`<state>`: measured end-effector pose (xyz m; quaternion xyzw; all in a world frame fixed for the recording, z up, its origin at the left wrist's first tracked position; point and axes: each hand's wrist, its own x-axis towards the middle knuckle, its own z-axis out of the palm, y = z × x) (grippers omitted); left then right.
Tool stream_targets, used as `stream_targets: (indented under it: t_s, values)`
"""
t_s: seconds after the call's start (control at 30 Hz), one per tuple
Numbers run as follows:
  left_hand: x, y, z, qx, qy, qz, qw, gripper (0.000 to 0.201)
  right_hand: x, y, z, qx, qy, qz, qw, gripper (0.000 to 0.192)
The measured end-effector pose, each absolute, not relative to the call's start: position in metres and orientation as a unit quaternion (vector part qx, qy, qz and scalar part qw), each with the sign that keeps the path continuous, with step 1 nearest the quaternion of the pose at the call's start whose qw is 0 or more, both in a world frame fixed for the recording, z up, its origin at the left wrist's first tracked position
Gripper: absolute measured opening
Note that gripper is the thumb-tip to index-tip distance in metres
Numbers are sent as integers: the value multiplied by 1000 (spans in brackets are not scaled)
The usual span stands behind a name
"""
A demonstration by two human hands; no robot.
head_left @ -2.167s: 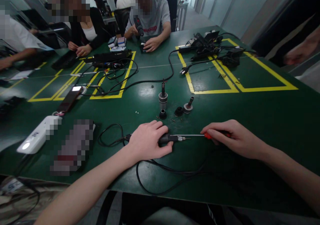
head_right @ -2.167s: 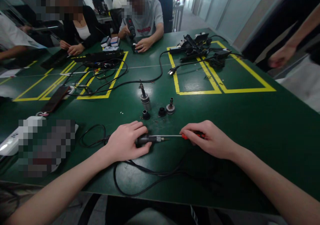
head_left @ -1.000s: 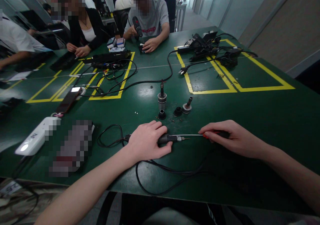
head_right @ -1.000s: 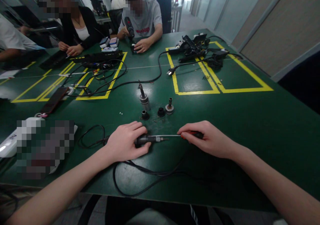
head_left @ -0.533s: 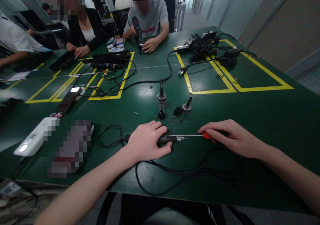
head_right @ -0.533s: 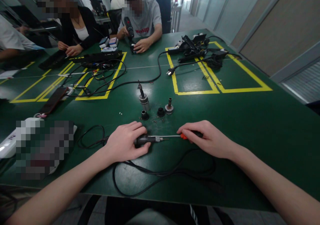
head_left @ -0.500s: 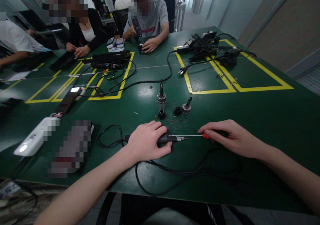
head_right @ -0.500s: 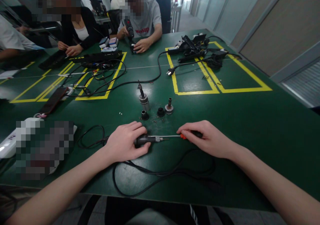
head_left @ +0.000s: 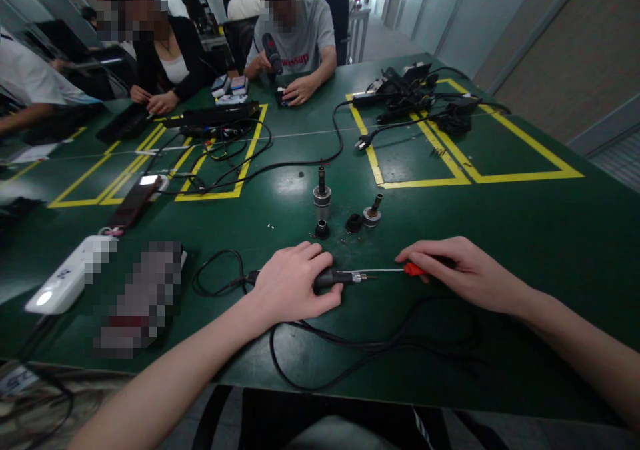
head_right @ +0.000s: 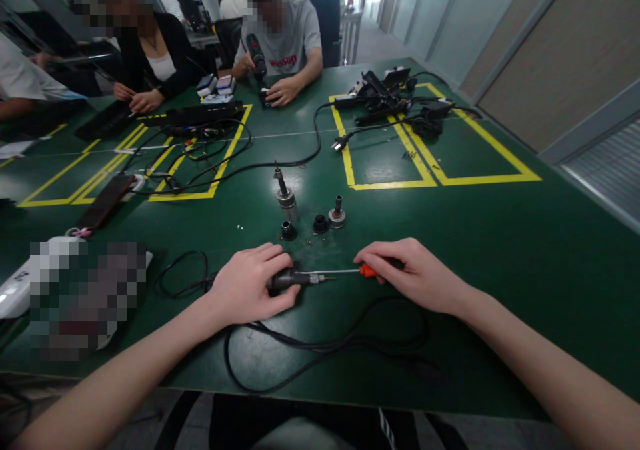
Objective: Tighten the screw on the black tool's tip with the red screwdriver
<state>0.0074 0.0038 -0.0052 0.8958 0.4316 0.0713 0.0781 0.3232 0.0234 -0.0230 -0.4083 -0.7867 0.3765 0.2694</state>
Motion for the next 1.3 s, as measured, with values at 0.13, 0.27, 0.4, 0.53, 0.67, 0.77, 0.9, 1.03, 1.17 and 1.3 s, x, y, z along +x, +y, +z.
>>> stream_targets:
  t_s: [0.13,0.27,0.4,0.53,0.67,0.77,0.9,1.03,1.17,1.3]
  values:
    - [7,4,-6,896,431,74,77,27,322,22,-13,-427,-767,392,276,42]
    - [7,4,-6,896,431,74,74,26,322,20,-7,-438,-768,353,307,39]
    - [7,4,-6,896,432,74,72,26,320,22,-8,-422,-787,356,278,45]
    - [7,3,-6,897,429,78,68,25,319,23,-5,-429,-772,399,246,52]
    - [7,4,-6,899,427,80,65,26,322,22,-7,-445,-741,428,264,49]
    - [7,4,-7,898,427,81,64,27,324,22,-8,-462,-722,426,291,51]
    - [6,4,-7,897,429,79,69,27,323,22,-5,-446,-740,413,288,50]
    - [6,4,-7,896,432,75,72,27,319,23,-3,-429,-770,402,250,57]
    - [7,4,-6,896,432,72,76,26,319,23,-4,-432,-765,407,248,51]
    - [8,4,-5,896,432,70,77,27,322,21,-4,-449,-745,408,278,43]
